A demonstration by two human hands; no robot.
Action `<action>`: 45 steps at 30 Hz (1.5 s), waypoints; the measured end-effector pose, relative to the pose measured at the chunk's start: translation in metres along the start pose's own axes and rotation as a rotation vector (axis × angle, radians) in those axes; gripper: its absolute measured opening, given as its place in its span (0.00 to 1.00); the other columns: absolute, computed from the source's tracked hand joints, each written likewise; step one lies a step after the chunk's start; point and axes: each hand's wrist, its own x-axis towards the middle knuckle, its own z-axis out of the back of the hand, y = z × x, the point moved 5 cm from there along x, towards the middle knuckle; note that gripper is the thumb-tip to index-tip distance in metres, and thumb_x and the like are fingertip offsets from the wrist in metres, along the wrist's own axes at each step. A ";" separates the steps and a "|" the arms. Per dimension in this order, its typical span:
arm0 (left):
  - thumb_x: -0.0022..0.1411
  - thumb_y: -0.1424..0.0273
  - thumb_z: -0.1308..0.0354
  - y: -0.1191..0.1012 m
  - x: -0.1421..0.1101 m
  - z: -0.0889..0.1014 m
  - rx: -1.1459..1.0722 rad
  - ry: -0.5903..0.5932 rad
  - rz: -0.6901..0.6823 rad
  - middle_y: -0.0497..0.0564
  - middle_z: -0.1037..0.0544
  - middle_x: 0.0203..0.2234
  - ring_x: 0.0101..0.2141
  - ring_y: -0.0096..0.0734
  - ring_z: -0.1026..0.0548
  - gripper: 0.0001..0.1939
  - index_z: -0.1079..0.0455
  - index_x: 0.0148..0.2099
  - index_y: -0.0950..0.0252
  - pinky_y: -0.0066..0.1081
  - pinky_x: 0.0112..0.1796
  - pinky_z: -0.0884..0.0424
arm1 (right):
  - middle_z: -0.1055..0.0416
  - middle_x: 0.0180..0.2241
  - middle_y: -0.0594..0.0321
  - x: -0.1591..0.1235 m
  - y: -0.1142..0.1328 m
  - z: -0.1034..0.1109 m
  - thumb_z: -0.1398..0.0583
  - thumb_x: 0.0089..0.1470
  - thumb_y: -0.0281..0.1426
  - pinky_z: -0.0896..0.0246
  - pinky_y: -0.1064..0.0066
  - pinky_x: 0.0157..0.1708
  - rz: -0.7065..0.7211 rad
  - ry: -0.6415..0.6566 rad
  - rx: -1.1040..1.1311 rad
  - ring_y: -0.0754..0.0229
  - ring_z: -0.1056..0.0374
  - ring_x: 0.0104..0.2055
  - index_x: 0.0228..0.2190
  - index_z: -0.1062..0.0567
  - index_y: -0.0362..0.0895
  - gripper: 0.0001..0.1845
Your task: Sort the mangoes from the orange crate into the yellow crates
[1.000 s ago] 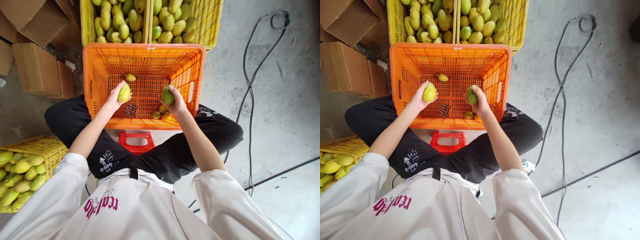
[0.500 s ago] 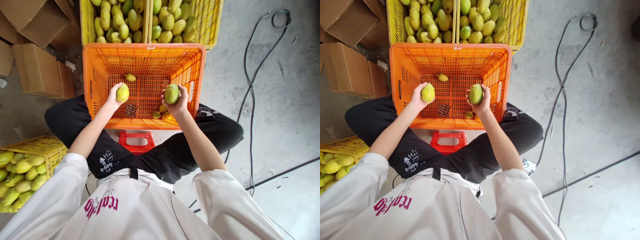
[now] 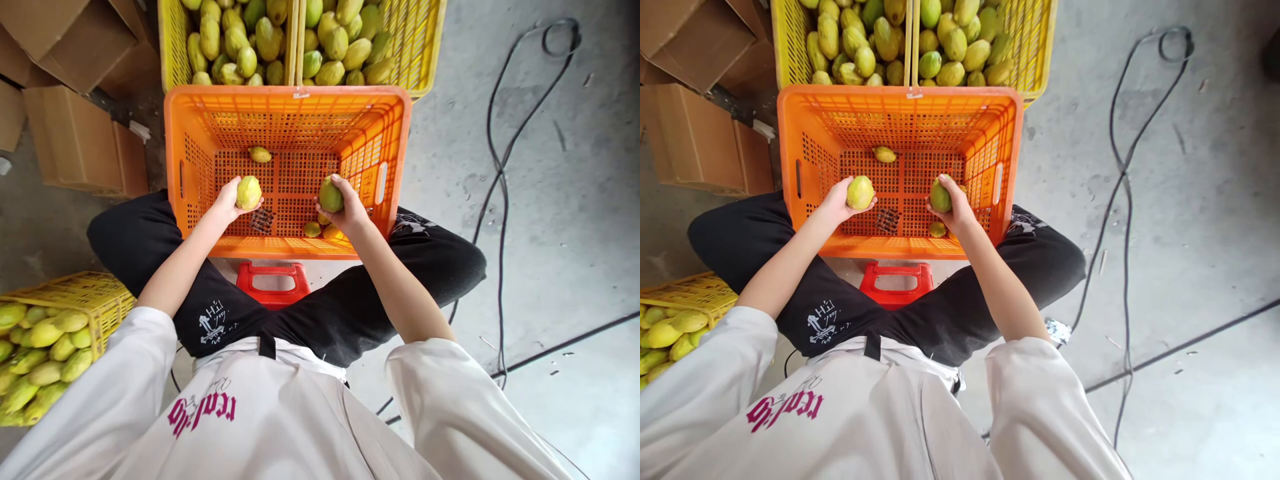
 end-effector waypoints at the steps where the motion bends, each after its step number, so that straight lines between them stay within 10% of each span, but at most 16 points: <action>1: 0.58 0.47 0.43 0.001 0.000 0.000 0.006 0.002 0.005 0.54 0.21 0.26 0.36 0.47 0.19 0.21 0.28 0.41 0.59 0.39 0.33 0.23 | 0.28 0.32 0.65 0.000 -0.001 0.000 0.33 0.45 0.49 0.25 0.59 0.33 -0.015 -0.002 0.001 0.52 0.26 0.40 0.36 0.30 0.52 0.21; 12: 0.51 0.59 0.29 -0.011 -0.014 -0.004 0.005 -0.039 -0.105 0.47 0.23 0.24 0.28 0.30 0.20 0.18 0.31 0.37 0.62 0.32 0.34 0.23 | 0.27 0.31 0.64 -0.002 0.010 -0.002 0.38 0.47 0.53 0.25 0.63 0.35 0.041 -0.052 0.010 0.53 0.25 0.42 0.34 0.30 0.51 0.21; 27: 0.58 0.54 0.40 0.002 -0.009 -0.002 -0.064 -0.040 0.076 0.52 0.22 0.23 0.33 0.43 0.19 0.15 0.28 0.38 0.60 0.38 0.35 0.21 | 0.28 0.29 0.62 0.003 -0.011 0.008 0.35 0.45 0.50 0.23 0.53 0.36 -0.126 -0.086 -0.029 0.49 0.26 0.40 0.31 0.32 0.51 0.19; 37: 0.44 0.69 0.26 0.003 -0.018 -0.014 0.151 0.122 0.003 0.52 0.22 0.28 0.32 0.38 0.20 0.19 0.30 0.36 0.63 0.43 0.39 0.22 | 0.27 0.28 0.66 0.003 -0.003 0.007 0.35 0.46 0.53 0.25 0.63 0.35 -0.039 -0.094 -0.088 0.54 0.25 0.39 0.34 0.29 0.50 0.22; 45: 0.50 0.67 0.31 -0.004 -0.011 0.003 0.026 -0.111 -0.008 0.52 0.24 0.32 0.38 0.41 0.22 0.13 0.31 0.36 0.60 0.43 0.40 0.21 | 0.29 0.29 0.68 -0.001 -0.001 0.000 0.30 0.43 0.47 0.25 0.60 0.38 0.023 -0.047 -0.066 0.55 0.27 0.39 0.35 0.29 0.50 0.23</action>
